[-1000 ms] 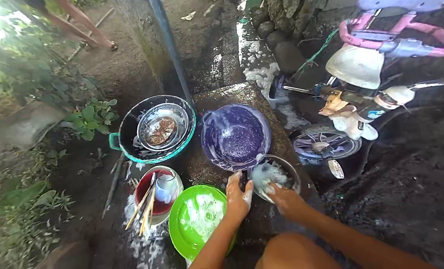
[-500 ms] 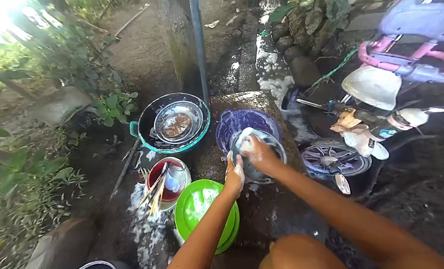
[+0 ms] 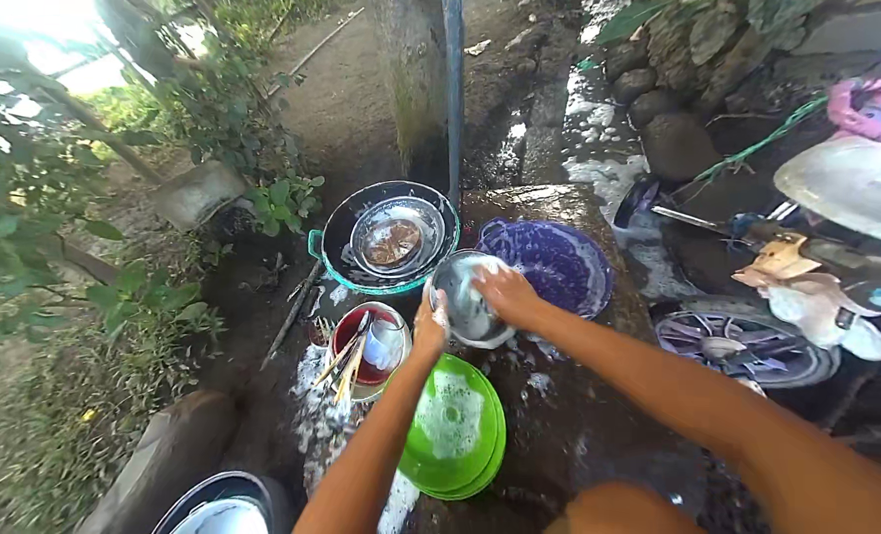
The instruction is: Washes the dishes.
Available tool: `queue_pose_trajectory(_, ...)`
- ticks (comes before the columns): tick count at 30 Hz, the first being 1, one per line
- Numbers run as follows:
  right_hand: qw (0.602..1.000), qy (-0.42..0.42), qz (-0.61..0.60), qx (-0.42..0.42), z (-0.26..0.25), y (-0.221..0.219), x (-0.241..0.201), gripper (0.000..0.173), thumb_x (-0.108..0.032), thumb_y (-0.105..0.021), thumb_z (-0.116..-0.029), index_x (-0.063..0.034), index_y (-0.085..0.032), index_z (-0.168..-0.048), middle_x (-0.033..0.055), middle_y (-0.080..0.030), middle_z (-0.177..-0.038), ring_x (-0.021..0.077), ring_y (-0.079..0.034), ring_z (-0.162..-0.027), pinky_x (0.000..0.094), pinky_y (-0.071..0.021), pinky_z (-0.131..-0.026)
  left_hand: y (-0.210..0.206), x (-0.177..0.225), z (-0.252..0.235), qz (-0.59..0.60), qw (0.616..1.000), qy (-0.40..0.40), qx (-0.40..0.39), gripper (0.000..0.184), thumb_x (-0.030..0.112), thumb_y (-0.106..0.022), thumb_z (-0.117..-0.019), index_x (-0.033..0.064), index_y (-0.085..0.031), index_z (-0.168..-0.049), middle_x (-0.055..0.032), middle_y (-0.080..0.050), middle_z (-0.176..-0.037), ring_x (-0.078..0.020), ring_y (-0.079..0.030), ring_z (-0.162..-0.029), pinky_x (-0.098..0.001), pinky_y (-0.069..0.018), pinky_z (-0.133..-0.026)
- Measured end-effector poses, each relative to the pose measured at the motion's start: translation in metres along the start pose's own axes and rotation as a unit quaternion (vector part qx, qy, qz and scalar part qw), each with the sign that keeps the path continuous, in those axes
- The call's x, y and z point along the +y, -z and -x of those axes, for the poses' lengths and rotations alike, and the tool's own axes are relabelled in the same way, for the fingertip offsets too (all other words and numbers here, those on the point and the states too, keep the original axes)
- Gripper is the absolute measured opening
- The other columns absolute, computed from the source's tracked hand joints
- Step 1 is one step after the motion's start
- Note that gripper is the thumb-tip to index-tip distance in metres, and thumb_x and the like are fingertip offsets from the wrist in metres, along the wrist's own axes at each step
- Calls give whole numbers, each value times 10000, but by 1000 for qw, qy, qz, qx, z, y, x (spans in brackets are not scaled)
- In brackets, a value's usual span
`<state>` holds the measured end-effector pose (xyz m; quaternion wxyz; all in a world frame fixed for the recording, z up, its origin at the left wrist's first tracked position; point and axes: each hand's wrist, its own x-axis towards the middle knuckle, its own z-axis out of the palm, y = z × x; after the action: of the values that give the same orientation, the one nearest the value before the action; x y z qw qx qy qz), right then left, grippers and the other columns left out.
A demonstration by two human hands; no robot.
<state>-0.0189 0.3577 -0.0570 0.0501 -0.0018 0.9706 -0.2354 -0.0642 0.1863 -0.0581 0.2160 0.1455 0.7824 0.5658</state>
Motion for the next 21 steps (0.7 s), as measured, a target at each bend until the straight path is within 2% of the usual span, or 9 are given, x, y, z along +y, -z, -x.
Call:
queue_pose_trajectory(3, 987, -51, -150, 22, 0, -8, -41, 523, -141, -476, -1048, 114, -394, -1498, 329, -377, -1558, 444, -367, -1468, 552, -300, -1212, -10, 7, -5, 41, 999, 10, -1, 534, 213, -324, -1119, -47, -238, -1577, -285, -431, -1522, -305, -470, -1397, -449, -371, -1172)
queue_pose_trajectory(5, 991, 75, -98, -49, 27, -27, -46, 488, -178, -530, -1032, 43, -493, -1466, 294, -461, -1514, 437, -428, -1432, 580, -349, -1178, 34, 21, -16, -26, 996, 57, -66, 407, 136, -417, -1090, -67, -449, -1441, -227, -588, -1320, -226, -593, -1177, -402, -482, -1026)
queue_pose_trajectory(7, 982, 173, 20, -72, 35, -35, -28, 448, -102, -680, -933, -79, -630, -1377, 299, -567, -1397, 515, -536, -1295, 691, -439, -1034, 70, 31, -26, -76, 980, 111, -145, 400, 18, -514, -1000, -5, -517, -1400, -163, -610, -1258, -179, -604, -1077, -376, -510, -934)
queue_pose_trajectory(10, 995, 31, 13, -91, 17, -18, -44, 520, -33, -696, -882, -16, -593, -1392, 383, -537, -1352, 572, -538, -1228, 720, -417, -1002, 44, 21, -18, -25, 994, 102, -38, 557, -63, -517, -948, -31, -405, -1492, -248, -572, -1338, -268, -601, -1162, -428, -502, -984)
queue_pose_trajectory(13, 994, -12, -37, -100, 16, -21, -61, 547, -246, -654, -959, 18, -537, -1423, 287, -500, -1460, 458, -524, -1319, 622, -436, -1057, 40, 27, -23, -61, 989, 86, -105, 590, -71, -508, -934, -38, -383, -1509, -263, -532, -1404, -297, -556, -1257, -453, -459, -1057)
queue_pose_trajectory(15, 987, 75, -17, -142, 27, -30, -38, 530, -141, -750, -886, 20, -607, -1370, 323, -486, -1475, 522, -467, -1358, 692, -367, -1096, 68, 28, -28, -119, 968, 136, -175, 565, -33, -513, -969, 30, -399, -1519, -232, -567, -1345, -277, -600, -1146, -459, -512, -945)
queue_pose_trajectory(17, 972, 195, -24, -128, 24, -6, -20, 346, -73, -759, -849, 6, -710, -1182, 299, -654, -1220, 506, -621, -1145, 694, -471, -955, 87, 23, -31, -50, 966, 173, -187, 604, -30, -467, -970, 106, -338, -1545, -168, -585, -1237, -207, -621, -927, -384, -549, -717)
queue_pose_trajectory(19, 954, 243, -152, -91, 19, 32, -23, 221, -138, -713, -923, 29, -728, -1065, 198, -718, -1031, 331, -692, -987, 531, -542, -900, 93, 9, -27, 109, 962, 183, -171, 614, 46, -323, -1009, 181, -252, -1604, -132, -585, -1304, -168, -624, -963, -341, -540, -742)
queue_pose_trajectory(21, 935, 156, -319, -21, 10, 57, -22, 205, -144, -601, -974, 34, -693, -1015, 32, -684, -889, 53, -634, -817, 255, -550, -800, 82, 2, -16, 263, 945, 125, -149, 478, 248, -161, -1100, 105, -442, -1458, -94, -666, -1188, -165, -660, -1014, -357, -559, -858)
